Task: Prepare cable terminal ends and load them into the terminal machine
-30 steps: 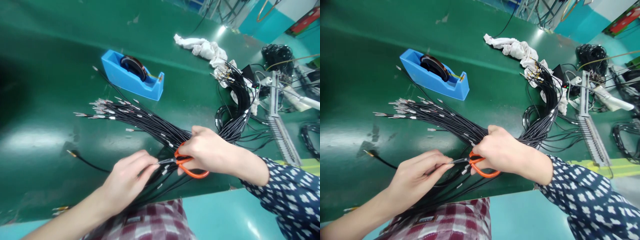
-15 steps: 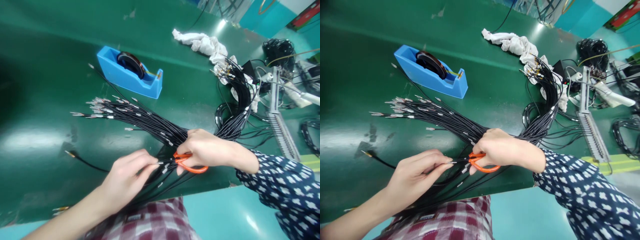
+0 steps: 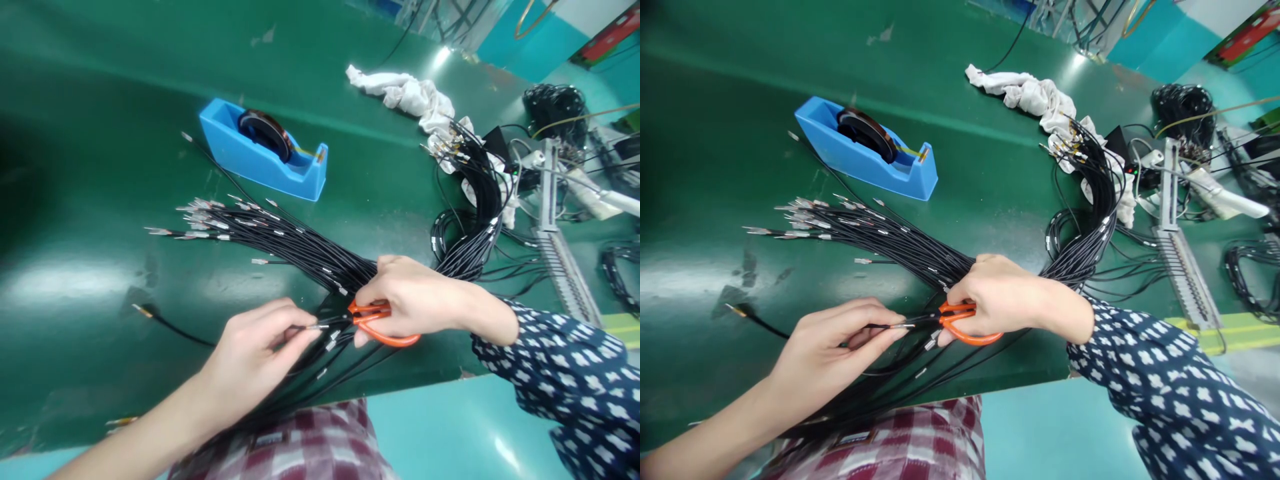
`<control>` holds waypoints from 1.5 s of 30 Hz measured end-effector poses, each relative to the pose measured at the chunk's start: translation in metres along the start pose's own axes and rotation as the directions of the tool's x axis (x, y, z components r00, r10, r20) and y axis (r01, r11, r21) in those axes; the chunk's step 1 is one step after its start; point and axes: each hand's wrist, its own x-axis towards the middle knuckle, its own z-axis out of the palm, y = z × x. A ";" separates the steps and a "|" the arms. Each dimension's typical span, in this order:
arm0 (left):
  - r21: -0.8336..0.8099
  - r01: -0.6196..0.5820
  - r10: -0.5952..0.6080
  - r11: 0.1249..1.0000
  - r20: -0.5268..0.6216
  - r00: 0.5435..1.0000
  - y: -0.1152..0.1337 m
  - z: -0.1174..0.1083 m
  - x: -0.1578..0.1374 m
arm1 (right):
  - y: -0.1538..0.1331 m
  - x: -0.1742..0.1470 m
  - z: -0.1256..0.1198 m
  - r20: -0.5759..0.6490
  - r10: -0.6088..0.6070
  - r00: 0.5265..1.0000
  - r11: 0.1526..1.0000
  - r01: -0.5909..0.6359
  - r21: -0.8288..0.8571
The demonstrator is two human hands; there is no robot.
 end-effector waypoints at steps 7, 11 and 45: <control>0.003 0.005 -0.005 1.000 0.001 1.000 0.000 -0.001 0.000 | -0.005 -0.002 -0.003 -0.042 -0.013 0.999 0.995 0.009 -0.094; 0.006 -0.001 0.001 1.000 0.011 1.000 0.001 -0.001 0.001 | -0.007 0.001 -0.002 -0.047 -0.034 0.998 0.990 0.028 -0.135; -0.723 0.477 -0.518 0.499 0.192 0.833 -0.067 -0.017 0.030 | 0.067 0.132 -0.105 -0.527 0.292 0.798 0.949 -0.312 0.054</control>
